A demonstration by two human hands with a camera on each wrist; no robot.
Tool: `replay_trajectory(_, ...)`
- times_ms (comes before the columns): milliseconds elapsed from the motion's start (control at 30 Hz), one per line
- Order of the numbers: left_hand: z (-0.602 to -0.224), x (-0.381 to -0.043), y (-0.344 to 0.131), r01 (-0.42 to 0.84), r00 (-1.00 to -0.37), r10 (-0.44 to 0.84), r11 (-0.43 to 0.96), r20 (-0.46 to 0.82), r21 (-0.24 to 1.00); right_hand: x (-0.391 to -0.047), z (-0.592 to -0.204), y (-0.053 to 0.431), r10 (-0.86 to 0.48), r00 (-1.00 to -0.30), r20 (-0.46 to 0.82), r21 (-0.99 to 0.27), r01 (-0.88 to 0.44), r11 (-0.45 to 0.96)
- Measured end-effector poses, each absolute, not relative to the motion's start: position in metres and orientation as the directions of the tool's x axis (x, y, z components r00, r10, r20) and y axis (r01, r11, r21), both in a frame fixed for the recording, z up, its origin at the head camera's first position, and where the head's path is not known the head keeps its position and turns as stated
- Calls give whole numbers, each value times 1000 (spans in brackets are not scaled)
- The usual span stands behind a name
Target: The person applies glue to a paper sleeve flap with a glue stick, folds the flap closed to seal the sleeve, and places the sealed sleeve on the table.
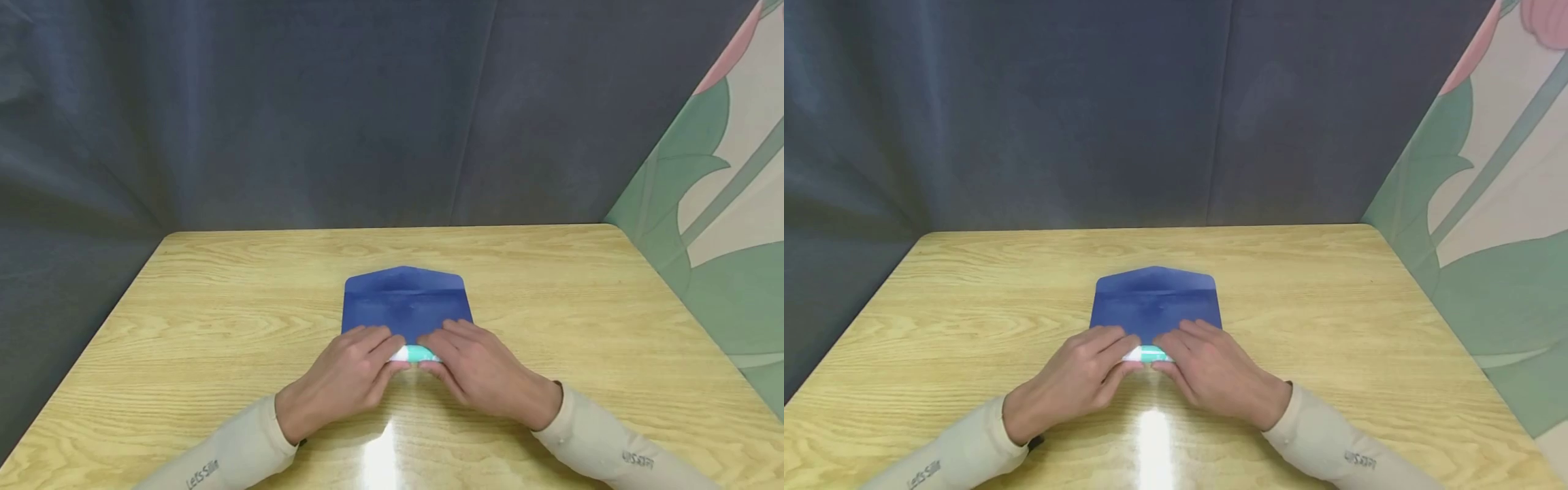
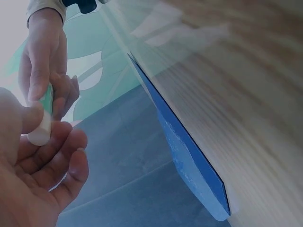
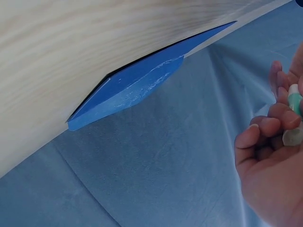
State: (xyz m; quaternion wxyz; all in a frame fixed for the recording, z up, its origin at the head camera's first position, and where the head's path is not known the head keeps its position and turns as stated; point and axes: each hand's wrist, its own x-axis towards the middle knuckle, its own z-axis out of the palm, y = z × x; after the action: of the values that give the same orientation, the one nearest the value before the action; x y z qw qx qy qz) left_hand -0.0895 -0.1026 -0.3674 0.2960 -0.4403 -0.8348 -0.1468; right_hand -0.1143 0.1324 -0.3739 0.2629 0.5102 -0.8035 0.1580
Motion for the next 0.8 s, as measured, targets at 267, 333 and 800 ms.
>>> replay_trajectory(267, -365, -89, -102, 827, -404, 620, 562, 673, -21, -112, -373, 132, -732, -360, 578, -4, -899, 438)
replay_trajectory(333, -365, -89, -102, 829, -390, 619, 558, 682, -31, -111, -373, 131, -732, -366, 574, -14, -899, 438)
replay_trajectory(800, -363, -87, -100, 827, -365, 580, 561, 729, -33, -106, -370, 131, -725, -414, 550, -75, -889, 451)
